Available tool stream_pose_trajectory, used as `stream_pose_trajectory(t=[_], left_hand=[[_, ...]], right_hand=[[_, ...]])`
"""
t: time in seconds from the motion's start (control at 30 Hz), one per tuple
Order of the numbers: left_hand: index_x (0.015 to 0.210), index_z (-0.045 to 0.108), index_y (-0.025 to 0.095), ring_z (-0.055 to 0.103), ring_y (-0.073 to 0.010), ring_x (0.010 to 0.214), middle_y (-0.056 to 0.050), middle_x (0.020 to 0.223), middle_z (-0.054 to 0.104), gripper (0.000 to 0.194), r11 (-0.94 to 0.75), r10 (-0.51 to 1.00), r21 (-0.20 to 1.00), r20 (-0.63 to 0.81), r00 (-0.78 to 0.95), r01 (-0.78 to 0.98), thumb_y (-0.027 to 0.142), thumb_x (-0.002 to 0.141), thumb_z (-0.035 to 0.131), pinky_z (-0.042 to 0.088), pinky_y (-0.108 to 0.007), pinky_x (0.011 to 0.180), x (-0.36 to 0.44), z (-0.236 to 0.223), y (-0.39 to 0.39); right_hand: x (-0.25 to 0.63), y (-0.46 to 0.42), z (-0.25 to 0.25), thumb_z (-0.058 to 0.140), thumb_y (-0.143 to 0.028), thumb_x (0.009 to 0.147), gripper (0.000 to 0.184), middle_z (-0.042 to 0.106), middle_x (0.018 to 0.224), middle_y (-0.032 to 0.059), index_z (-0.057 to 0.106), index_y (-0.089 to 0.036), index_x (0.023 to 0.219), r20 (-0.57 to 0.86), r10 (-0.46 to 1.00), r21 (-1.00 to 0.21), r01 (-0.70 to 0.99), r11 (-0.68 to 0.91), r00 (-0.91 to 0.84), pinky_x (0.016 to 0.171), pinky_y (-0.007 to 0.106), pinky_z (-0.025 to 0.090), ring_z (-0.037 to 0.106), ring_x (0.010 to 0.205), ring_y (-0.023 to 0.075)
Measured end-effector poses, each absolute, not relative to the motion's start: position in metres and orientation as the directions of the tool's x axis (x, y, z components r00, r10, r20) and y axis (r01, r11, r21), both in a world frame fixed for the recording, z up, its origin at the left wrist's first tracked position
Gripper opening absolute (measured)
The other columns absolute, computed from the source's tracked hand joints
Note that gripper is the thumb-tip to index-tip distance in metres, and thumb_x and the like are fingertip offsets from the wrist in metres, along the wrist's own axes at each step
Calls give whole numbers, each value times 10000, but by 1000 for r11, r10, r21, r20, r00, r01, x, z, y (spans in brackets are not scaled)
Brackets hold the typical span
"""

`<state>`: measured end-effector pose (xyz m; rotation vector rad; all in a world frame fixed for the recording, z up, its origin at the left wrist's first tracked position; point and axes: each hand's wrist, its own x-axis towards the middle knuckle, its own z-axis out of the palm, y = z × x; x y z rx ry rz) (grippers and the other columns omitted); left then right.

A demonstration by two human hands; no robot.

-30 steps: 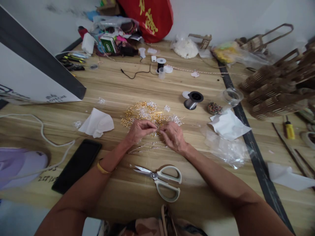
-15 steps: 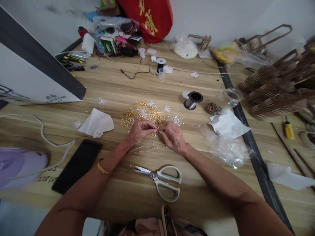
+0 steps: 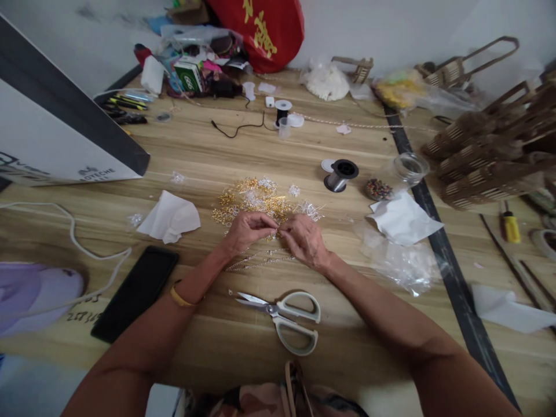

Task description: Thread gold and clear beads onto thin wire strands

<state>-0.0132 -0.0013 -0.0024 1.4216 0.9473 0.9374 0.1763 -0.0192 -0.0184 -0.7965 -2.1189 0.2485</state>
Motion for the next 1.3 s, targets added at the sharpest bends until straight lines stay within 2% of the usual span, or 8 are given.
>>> stream_pose_trajectory(t=[0.4,0.73,0.97,1.3], left_hand=[[718,705,127,647,-133,656,-49,718,714,165,-28,933,999,13,361,36,239,619,776,518,-239,645,-13,-3,-2],[738,699,126,648,-128,651,-43,714,709,158,-18,933,999,2,360,40,219,629,766,523,-238,641,-13,-3,-2],[742,698,128,637,-109,644,-30,710,704,136,-12,937,999,-2,350,39,190,638,759,504,-214,639,-13,-2,-2],[733,707,130,645,-130,668,-45,724,712,160,-56,942,998,40,333,39,244,644,775,519,-246,665,-15,-2,-1]], right_hand=[[176,-20,-19,483,-198,906,62,602,834,59,537,-194,933,627,629,-446,450,773,-459,726,330,447,537,788,175],[177,-19,-20,481,-206,912,65,618,847,52,540,-199,937,621,659,-507,424,751,-425,742,335,465,562,802,170],[177,-19,-19,499,-169,896,60,613,841,49,534,-197,936,637,645,-492,422,762,-422,718,324,462,549,781,164],[177,-18,-20,491,-187,903,41,614,836,53,526,-198,921,631,652,-479,450,753,-420,717,327,457,546,782,167]])
